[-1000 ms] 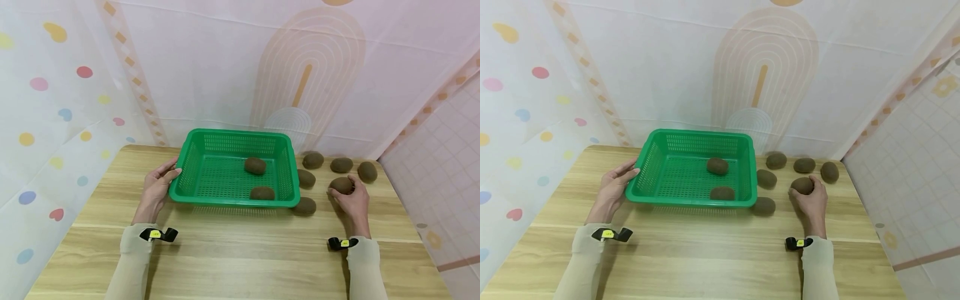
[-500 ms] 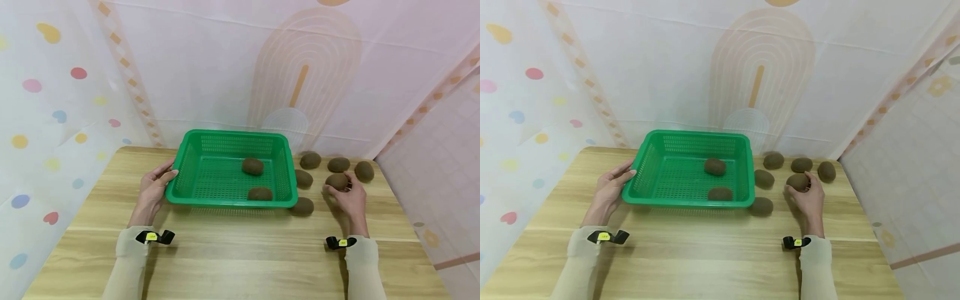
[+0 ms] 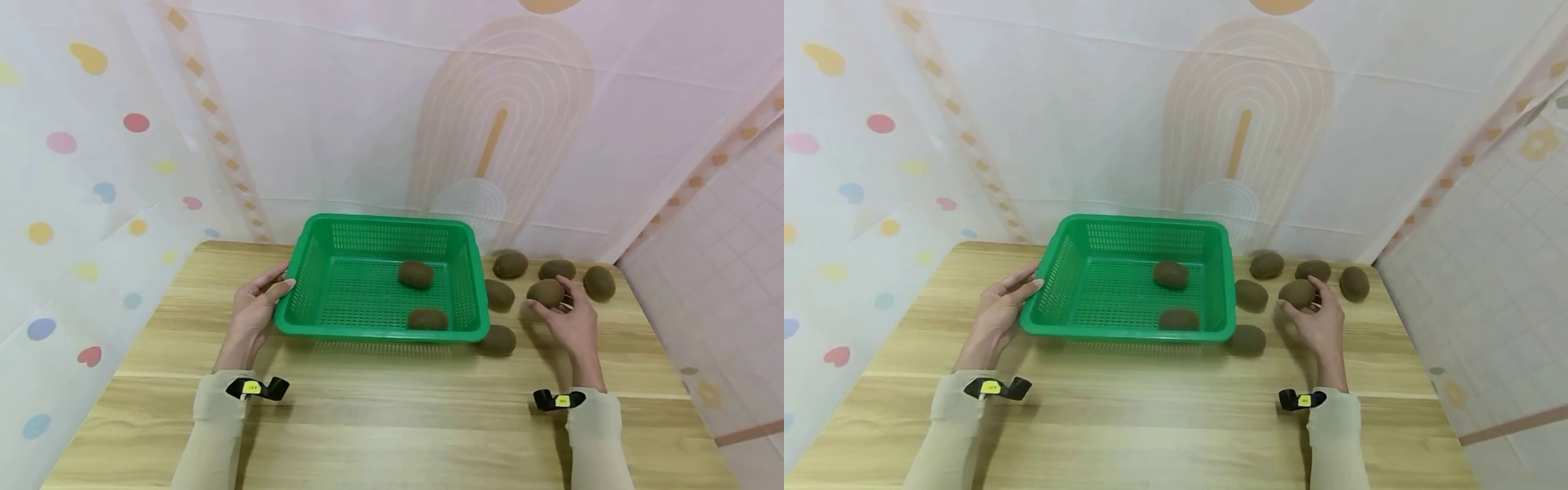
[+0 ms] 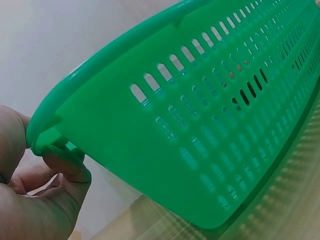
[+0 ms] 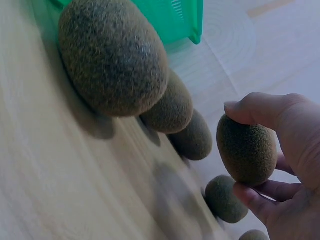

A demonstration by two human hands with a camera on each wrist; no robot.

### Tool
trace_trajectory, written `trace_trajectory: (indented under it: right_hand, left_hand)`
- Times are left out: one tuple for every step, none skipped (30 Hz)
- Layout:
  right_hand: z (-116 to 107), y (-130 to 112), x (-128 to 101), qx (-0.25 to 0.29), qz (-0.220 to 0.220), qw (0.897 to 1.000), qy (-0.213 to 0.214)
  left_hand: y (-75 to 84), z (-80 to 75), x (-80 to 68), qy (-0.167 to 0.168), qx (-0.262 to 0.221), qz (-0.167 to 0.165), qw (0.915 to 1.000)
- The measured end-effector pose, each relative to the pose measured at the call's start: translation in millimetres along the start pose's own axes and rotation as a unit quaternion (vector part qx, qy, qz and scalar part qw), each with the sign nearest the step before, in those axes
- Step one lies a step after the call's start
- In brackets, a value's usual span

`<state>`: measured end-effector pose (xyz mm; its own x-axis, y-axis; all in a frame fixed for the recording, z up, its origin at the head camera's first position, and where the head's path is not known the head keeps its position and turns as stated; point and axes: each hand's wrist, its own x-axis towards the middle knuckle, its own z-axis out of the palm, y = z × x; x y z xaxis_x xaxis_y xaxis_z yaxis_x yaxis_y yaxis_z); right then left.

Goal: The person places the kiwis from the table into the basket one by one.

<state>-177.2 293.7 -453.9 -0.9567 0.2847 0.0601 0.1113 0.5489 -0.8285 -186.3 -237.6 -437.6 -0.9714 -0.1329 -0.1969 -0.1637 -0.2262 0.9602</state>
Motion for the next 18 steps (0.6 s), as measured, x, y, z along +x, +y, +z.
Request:
trace_trajectory:
  right_hand:
    - [0,-1,0,0.002,0.000,1.000,-0.002]
    - [1,-2,0,0.003,-0.001,1.000,-0.004]
    - [1,-3,-1,0.005,-0.003,1.000,-0.005]
    - [2,-4,-1,0.007,-0.003,1.000,-0.005]
    - [2,-5,-1,0.007,-0.003,1.000,-0.005]
    - [2,-7,-1,0.009,-0.005,1.000,-0.005]
    - [2,-8,-1,0.011,-0.008,1.000,-0.004]
    - [2,-9,-2,0.012,-0.011,1.000,-0.003]
    - [3,-11,-2,0.014,-0.014,1.000,-0.003]
    - [3,-12,-2,0.015,-0.018,1.000,-0.003]
    - [4,-13,-2,0.015,-0.021,1.000,-0.004]
    - [4,-15,-2,0.017,-0.025,1.000,-0.004]
    - [5,-16,-3,0.017,-0.029,0.999,-0.004]
    - [6,-17,-3,0.018,-0.030,0.999,-0.005]
    - [6,-18,-3,0.018,-0.033,0.999,-0.005]
    - [7,-20,-4,0.019,-0.035,0.999,-0.005]
    - [8,-21,-4,0.019,-0.036,0.999,-0.006]
    - [9,-22,-5,0.020,-0.039,0.999,-0.006]
  left_hand:
    - [-0.3,-0.1,0.2,0.000,0.000,0.001,1.0000]
    - [-0.6,-0.2,0.5,0.001,0.000,0.002,1.0000]
    - [-0.8,-0.2,0.6,0.001,0.000,0.002,1.0000]
    - [-0.9,-0.1,0.7,0.002,0.001,0.002,1.0000]
    - [-1.0,0.0,0.7,0.002,0.002,0.002,1.0000]
    - [-0.9,0.1,0.6,0.003,0.002,0.002,1.0000]
    - [-0.9,0.2,0.5,0.003,0.002,0.001,1.0000]
    - [-0.7,0.3,0.4,0.003,0.003,0.001,1.0000]
    - [-0.5,0.3,0.3,0.002,0.003,-0.001,1.0000]
    - [-0.2,0.3,0.2,0.003,0.003,-0.001,1.0000]
    - [0.2,0.4,0.2,0.002,0.002,-0.002,1.0000]
    - [0.6,0.4,0.2,0.003,0.001,-0.002,1.0000]
    - [0.6,0.2,0.2,0.003,0.001,-0.002,1.0000]
    - [0.6,0.0,0.4,0.003,-0.001,-0.002,1.0000]
    - [0.6,-0.2,0.5,0.002,-0.003,-0.002,1.0000]
    - [0.5,-0.3,0.6,0.002,-0.005,-0.002,1.0000]
    - [0.4,-0.4,0.7,0.001,-0.008,-0.002,1.0000]
    - [0.1,-0.6,0.6,0.000,-0.010,-0.003,0.9999]
